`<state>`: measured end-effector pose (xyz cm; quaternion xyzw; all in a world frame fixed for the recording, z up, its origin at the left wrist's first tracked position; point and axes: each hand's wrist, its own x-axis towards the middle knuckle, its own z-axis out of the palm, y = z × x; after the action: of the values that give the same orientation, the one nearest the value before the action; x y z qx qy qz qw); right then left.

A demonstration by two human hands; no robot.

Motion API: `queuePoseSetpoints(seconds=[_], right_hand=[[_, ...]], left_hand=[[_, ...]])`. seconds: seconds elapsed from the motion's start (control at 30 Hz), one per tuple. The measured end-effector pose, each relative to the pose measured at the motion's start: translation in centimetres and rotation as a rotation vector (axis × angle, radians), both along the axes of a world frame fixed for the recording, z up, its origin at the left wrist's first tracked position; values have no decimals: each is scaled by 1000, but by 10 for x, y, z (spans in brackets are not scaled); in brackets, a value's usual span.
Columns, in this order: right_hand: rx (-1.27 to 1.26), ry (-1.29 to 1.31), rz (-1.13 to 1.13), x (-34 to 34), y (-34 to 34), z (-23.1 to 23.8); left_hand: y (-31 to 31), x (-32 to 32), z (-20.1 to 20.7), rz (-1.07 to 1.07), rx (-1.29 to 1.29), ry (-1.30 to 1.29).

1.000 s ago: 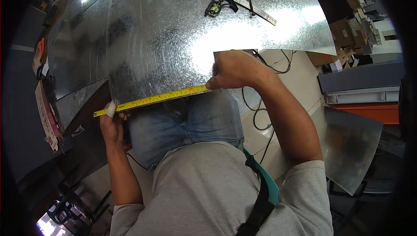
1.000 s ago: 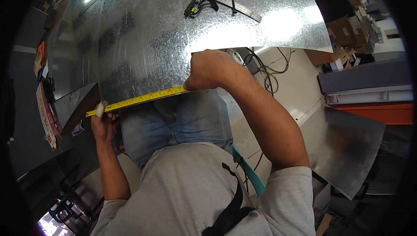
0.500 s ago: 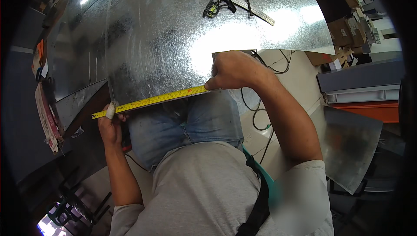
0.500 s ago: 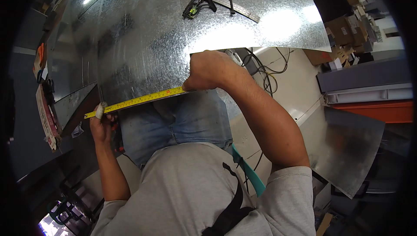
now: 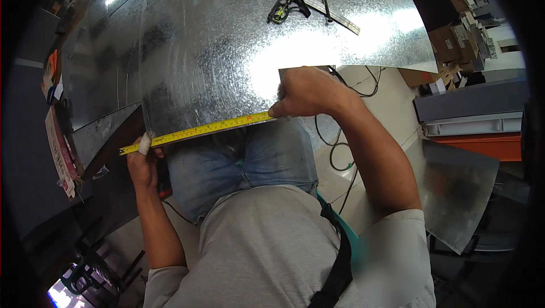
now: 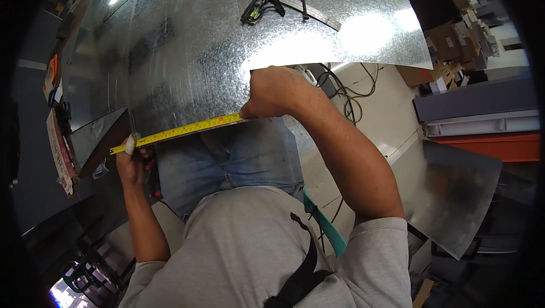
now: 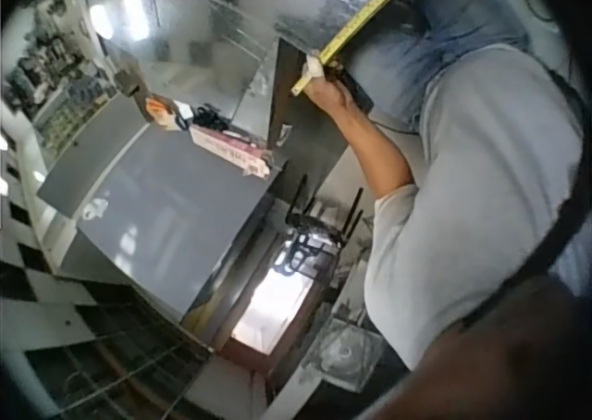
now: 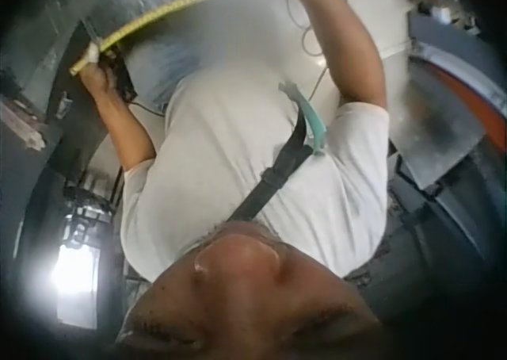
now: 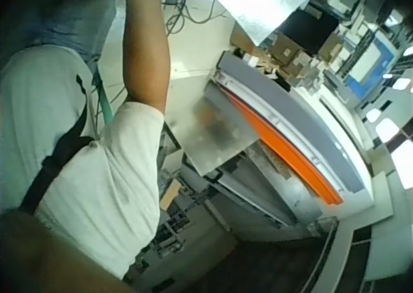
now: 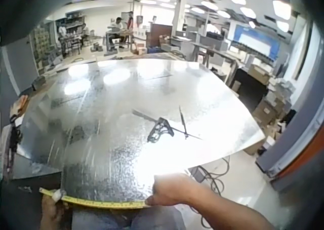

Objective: Measure and mark a metal sheet using a tape measure and a pencil.

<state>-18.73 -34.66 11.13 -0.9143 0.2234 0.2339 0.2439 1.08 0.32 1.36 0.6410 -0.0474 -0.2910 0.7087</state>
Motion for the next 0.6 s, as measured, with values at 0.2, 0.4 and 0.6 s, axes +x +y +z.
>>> queuePoseSetpoints(seconds=[0.2, 0.4, 0.6], right_hand=[[-6, 10, -13, 0, 1, 1], [-1, 6, -10, 0, 2, 0], [53, 88, -54, 4, 3, 7]], left_hand=[[0, 0, -2, 11, -11, 14], [0, 0, -5, 17, -43, 36], [1, 0, -10, 11, -84, 32]])
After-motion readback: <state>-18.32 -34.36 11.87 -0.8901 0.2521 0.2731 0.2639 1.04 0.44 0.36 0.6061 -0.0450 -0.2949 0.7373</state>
